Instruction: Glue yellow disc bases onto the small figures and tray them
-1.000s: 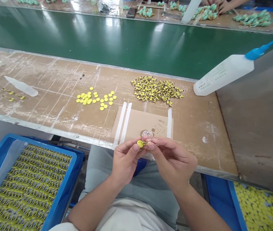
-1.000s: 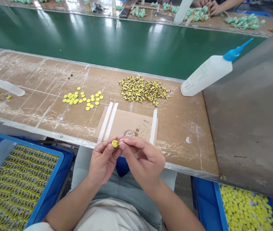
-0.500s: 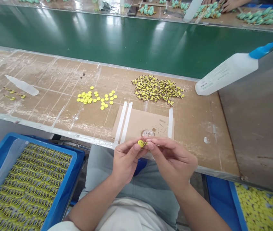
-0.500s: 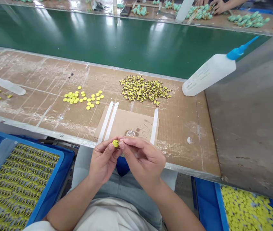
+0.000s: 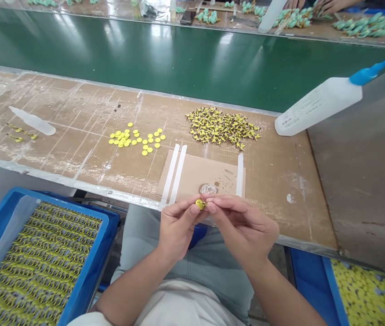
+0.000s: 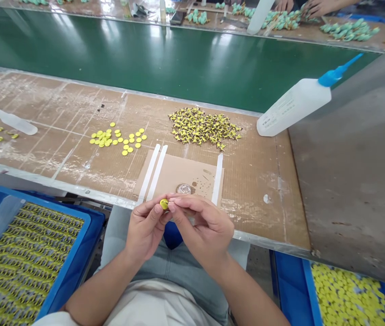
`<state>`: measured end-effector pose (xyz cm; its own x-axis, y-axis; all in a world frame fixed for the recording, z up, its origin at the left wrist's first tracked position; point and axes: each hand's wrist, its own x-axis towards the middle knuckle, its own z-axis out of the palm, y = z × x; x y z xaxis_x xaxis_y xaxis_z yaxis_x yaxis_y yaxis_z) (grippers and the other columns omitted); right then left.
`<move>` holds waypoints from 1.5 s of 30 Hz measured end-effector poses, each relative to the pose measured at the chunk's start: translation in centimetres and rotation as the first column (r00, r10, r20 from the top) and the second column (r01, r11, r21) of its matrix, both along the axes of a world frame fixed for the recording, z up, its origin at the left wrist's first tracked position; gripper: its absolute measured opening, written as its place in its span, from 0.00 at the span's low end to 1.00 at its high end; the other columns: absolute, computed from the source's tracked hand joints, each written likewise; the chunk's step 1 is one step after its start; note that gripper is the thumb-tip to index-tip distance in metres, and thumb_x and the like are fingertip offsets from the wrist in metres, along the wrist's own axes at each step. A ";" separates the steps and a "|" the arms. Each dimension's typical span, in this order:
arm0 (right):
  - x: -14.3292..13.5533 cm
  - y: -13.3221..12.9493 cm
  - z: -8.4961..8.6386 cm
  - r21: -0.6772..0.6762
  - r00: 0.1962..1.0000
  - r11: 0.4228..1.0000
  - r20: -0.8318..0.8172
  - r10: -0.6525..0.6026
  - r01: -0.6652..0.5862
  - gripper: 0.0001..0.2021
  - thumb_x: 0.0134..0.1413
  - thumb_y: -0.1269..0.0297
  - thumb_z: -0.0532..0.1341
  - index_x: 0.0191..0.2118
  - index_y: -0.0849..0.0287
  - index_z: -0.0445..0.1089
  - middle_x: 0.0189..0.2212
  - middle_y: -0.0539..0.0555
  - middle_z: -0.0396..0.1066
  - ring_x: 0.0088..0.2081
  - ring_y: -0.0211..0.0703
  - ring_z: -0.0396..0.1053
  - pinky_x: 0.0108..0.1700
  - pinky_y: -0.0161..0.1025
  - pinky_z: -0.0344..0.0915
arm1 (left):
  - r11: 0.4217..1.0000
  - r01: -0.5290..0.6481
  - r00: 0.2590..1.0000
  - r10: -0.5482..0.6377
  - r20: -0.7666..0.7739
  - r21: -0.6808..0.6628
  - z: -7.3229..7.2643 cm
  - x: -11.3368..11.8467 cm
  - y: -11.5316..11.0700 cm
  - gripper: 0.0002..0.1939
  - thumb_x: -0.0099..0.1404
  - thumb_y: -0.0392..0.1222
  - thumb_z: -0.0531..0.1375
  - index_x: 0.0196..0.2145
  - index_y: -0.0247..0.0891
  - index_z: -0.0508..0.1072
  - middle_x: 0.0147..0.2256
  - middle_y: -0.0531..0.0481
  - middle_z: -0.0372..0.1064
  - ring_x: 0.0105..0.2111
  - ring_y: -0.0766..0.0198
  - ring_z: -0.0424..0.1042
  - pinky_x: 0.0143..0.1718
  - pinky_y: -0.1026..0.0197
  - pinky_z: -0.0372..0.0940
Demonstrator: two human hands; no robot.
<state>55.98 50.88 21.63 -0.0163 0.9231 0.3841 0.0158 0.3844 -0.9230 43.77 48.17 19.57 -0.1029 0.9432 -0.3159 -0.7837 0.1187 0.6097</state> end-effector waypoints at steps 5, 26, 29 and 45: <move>0.1 0.1 0.2 -0.001 1.000 1.000 0.001 0.019 -0.019 0.10 0.59 0.77 0.70 0.41 0.53 0.80 0.40 0.54 0.80 0.42 0.51 0.80 0.48 0.48 0.80 | 1.000 0.011 1.000 -0.011 -0.011 -0.007 0.1 0.0 0.0 0.10 0.58 0.44 0.75 0.38 0.43 0.86 0.42 0.46 0.83 0.42 0.58 0.83 0.44 0.64 0.79; 0.8 0.9 1.6 -0.340 0.905 0.854 -0.307 0.296 -0.395 0.02 0.56 0.70 0.74 0.35 0.57 0.82 0.35 0.57 0.81 0.27 0.46 0.79 0.29 0.37 0.82 | 0.994 0.052 0.989 -0.039 -0.145 0.092 0.0 -1.3 -0.2 0.10 0.47 0.46 0.79 0.27 0.46 0.85 0.23 0.50 0.78 0.20 0.65 0.76 0.21 0.66 0.73; 1.0 1.2 1.6 -0.317 0.843 0.804 -0.387 0.374 -0.503 0.04 0.55 0.73 0.73 0.36 0.56 0.82 0.33 0.57 0.81 0.28 0.44 0.79 0.30 0.35 0.80 | 0.984 0.061 0.975 -0.022 -0.220 0.170 -0.2 -1.6 -0.4 0.10 0.45 0.46 0.80 0.25 0.48 0.85 0.23 0.51 0.77 0.22 0.65 0.76 0.23 0.64 0.73; 1.4 1.1 1.4 -0.088 0.624 0.677 -0.488 0.611 -0.731 0.12 0.53 0.78 0.75 0.41 0.57 0.82 0.32 0.57 0.80 0.41 0.47 0.77 0.47 0.42 0.74 | 0.526 0.349 0.620 0.491 -0.612 0.776 2.3 -4.2 -0.8 0.40 0.57 0.34 0.74 0.65 0.43 0.67 0.28 0.55 0.75 0.28 0.69 0.74 0.35 0.66 0.73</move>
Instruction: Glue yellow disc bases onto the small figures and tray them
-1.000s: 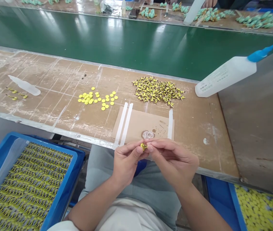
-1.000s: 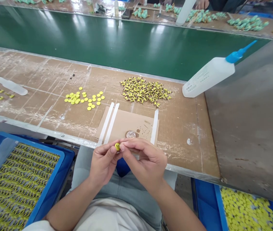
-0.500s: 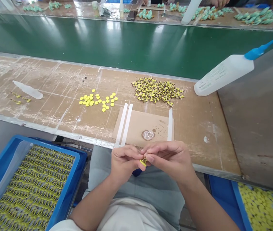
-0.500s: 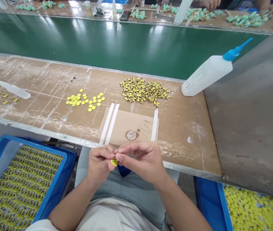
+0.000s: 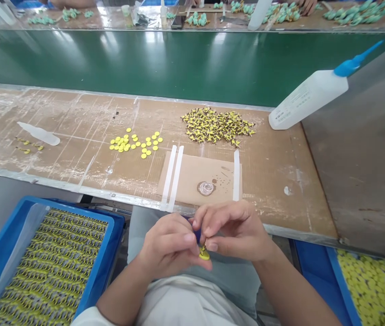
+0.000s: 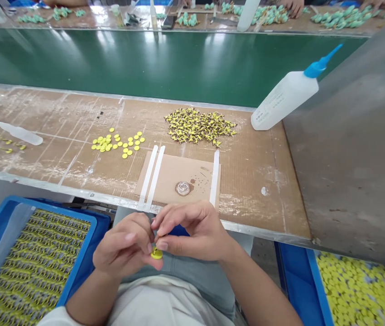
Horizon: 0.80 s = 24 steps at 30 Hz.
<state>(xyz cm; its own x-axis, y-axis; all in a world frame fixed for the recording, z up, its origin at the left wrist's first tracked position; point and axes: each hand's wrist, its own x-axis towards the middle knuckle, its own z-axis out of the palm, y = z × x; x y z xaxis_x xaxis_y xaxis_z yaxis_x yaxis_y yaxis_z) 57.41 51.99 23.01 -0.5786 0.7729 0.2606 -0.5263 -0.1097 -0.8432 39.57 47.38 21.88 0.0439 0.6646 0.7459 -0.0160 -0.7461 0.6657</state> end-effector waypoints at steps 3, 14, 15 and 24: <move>-0.2 -0.1 0.0 -0.003 0.999 1.000 -0.028 0.015 -0.015 0.12 0.53 0.79 0.74 0.42 0.58 0.82 0.32 0.57 0.80 0.42 0.46 0.77 0.48 0.43 0.73 | 1.000 -0.009 0.998 0.009 -0.066 0.008 0.3 -0.2 -0.3 0.37 0.61 0.33 0.71 0.65 0.43 0.67 0.30 0.54 0.74 0.31 0.67 0.74 0.37 0.65 0.73; -0.4 0.0 0.2 -0.007 0.999 0.999 0.036 0.037 -0.037 0.11 0.56 0.78 0.73 0.43 0.58 0.82 0.36 0.58 0.80 0.43 0.45 0.77 0.49 0.42 0.73 | 0.999 -0.032 0.984 0.024 -0.175 -0.042 0.2 -0.6 -0.8 0.43 0.66 0.39 0.69 0.72 0.44 0.53 0.27 0.57 0.74 0.27 0.68 0.70 0.36 0.65 0.69; -0.4 -0.1 0.1 -0.006 0.998 0.999 0.046 0.032 -0.032 0.11 0.56 0.77 0.73 0.42 0.58 0.82 0.36 0.58 0.79 0.43 0.45 0.77 0.49 0.41 0.73 | 0.999 -0.031 0.988 0.024 -0.152 -0.045 0.0 -0.6 -0.7 0.44 0.66 0.41 0.69 0.73 0.43 0.52 0.26 0.57 0.74 0.26 0.68 0.69 0.35 0.65 0.69; -0.7 -0.5 -0.1 -0.041 0.994 0.998 0.104 -0.037 0.041 0.10 0.56 0.74 0.74 0.43 0.55 0.83 0.37 0.57 0.80 0.41 0.45 0.77 0.47 0.40 0.75 | 0.997 -0.003 1.000 0.004 0.020 -0.083 -1.2 -0.2 -0.7 0.45 0.64 0.38 0.71 0.72 0.39 0.54 0.28 0.57 0.72 0.27 0.70 0.70 0.40 0.65 0.71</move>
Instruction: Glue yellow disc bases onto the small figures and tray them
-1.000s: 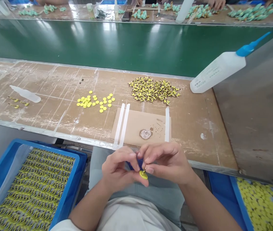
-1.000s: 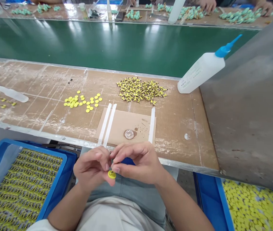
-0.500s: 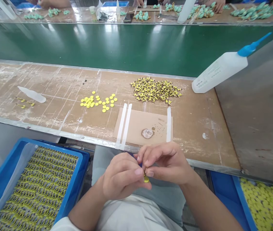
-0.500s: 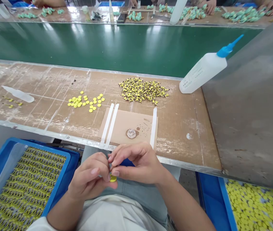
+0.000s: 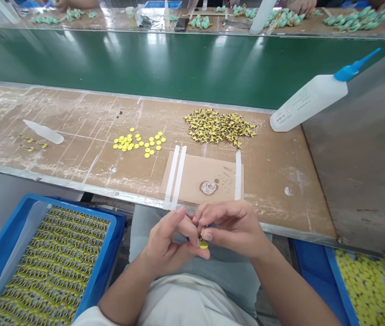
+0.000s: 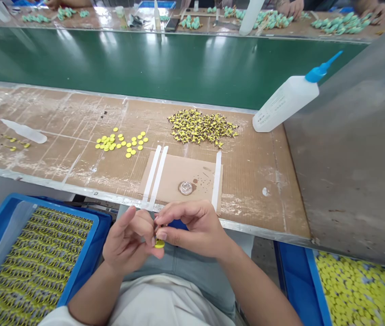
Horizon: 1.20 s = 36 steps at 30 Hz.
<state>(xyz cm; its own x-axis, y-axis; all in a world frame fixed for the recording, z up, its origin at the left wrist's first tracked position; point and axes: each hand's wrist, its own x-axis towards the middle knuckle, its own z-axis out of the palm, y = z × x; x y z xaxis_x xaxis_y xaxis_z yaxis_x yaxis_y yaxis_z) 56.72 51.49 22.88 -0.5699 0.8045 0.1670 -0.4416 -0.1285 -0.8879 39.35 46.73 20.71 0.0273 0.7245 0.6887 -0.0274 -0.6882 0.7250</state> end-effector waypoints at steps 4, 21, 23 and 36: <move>-0.4 -0.6 0.2 -0.029 0.997 0.997 0.017 -0.069 0.070 0.10 0.57 0.73 0.74 0.43 0.54 0.82 0.37 0.56 0.80 0.39 0.45 0.79 0.43 0.37 0.78 | 0.998 0.020 0.993 -0.012 0.115 -0.062 -0.5 0.3 0.0 0.45 0.64 0.39 0.71 0.72 0.39 0.55 0.28 0.57 0.69 0.28 0.70 0.68 0.42 0.64 0.71; 1.2 -0.9 1.8 0.712 0.918 0.696 0.214 -0.335 0.088 0.03 0.68 0.73 0.65 0.45 0.60 0.75 0.39 0.56 0.77 0.39 0.42 0.76 0.44 0.37 0.75 | 0.962 0.107 0.902 0.013 0.431 -0.252 -1.0 1.7 0.0 0.47 0.59 0.45 0.74 0.71 0.43 0.59 0.23 0.60 0.65 0.25 0.71 0.68 0.35 0.66 0.70; 1.3 -0.8 2.0 0.725 0.908 0.686 0.247 -0.338 0.058 0.03 0.69 0.73 0.65 0.44 0.61 0.75 0.39 0.56 0.77 0.39 0.41 0.76 0.44 0.36 0.74 | 0.960 0.110 0.906 0.010 0.424 -0.258 -1.0 1.7 0.1 0.48 0.58 0.46 0.75 0.71 0.44 0.58 0.23 0.61 0.65 0.25 0.70 0.69 0.34 0.66 0.70; 2.0 -1.1 2.7 0.812 0.772 0.549 0.474 -0.423 -0.198 0.04 0.74 0.74 0.55 0.44 0.61 0.64 0.32 0.52 0.72 0.29 0.38 0.66 0.32 0.36 0.60 | 0.993 0.069 0.982 -0.050 0.181 -0.100 0.2 -0.5 1.1 0.48 0.60 0.33 0.73 0.72 0.36 0.55 0.29 0.54 0.74 0.34 0.65 0.74 0.41 0.62 0.73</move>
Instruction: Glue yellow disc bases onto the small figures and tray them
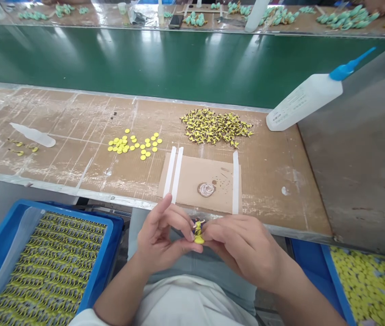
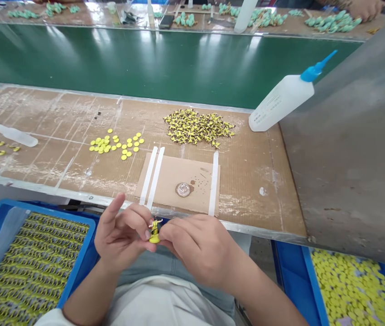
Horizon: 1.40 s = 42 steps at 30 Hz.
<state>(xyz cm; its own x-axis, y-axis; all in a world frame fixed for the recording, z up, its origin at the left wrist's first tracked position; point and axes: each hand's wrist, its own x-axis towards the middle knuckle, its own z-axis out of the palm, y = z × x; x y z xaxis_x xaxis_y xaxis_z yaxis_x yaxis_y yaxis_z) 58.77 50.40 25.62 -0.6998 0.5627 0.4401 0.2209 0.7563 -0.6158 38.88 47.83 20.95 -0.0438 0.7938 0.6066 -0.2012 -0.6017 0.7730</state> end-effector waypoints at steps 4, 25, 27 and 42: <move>0.2 0.0 0.2 0.061 0.998 0.998 0.062 0.004 -0.008 0.05 0.74 0.74 0.53 0.43 0.61 0.63 0.28 0.49 0.68 0.26 0.38 0.60 0.30 0.38 0.55 | 1.000 0.013 0.996 -0.012 -0.090 0.009 0.5 -0.5 0.0 0.49 0.61 0.31 0.72 0.73 0.40 0.53 0.30 0.54 0.74 0.34 0.65 0.74 0.43 0.61 0.74; 0.7 0.0 0.4 0.208 0.968 0.978 0.251 -0.021 -0.032 0.06 0.74 0.75 0.49 0.45 0.62 0.62 0.24 0.47 0.62 0.22 0.40 0.59 0.26 0.41 0.47 | 0.995 -0.082 0.993 0.087 -0.083 0.052 0.4 0.2 -0.2 0.51 0.60 0.30 0.72 0.73 0.40 0.51 0.34 0.52 0.77 0.38 0.63 0.77 0.45 0.60 0.75; 0.7 0.1 0.5 0.215 0.971 0.976 0.237 -0.025 -0.028 0.07 0.75 0.74 0.48 0.46 0.63 0.62 0.24 0.47 0.63 0.22 0.40 0.60 0.26 0.41 0.49 | 0.994 -0.095 0.990 0.101 -0.096 0.062 0.5 0.1 -0.2 0.50 0.60 0.30 0.72 0.73 0.40 0.52 0.32 0.53 0.76 0.37 0.63 0.77 0.44 0.60 0.75; 0.5 -0.1 0.8 0.278 0.958 0.960 0.278 -0.070 -0.011 0.09 0.73 0.76 0.49 0.41 0.62 0.63 0.22 0.46 0.60 0.19 0.40 0.55 0.24 0.42 0.45 | 1.000 -0.031 0.992 0.031 -0.126 0.004 0.2 0.0 -0.3 0.53 0.63 0.30 0.70 0.75 0.41 0.44 0.32 0.54 0.74 0.34 0.66 0.74 0.44 0.62 0.73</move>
<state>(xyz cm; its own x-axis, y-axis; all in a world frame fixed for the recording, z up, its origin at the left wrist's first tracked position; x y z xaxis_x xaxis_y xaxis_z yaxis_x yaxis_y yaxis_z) 59.31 50.33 26.42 -0.8025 0.4705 0.3670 0.3796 0.8771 -0.2944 38.90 47.54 21.19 0.0081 0.7920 0.6105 -0.0836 -0.6079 0.7896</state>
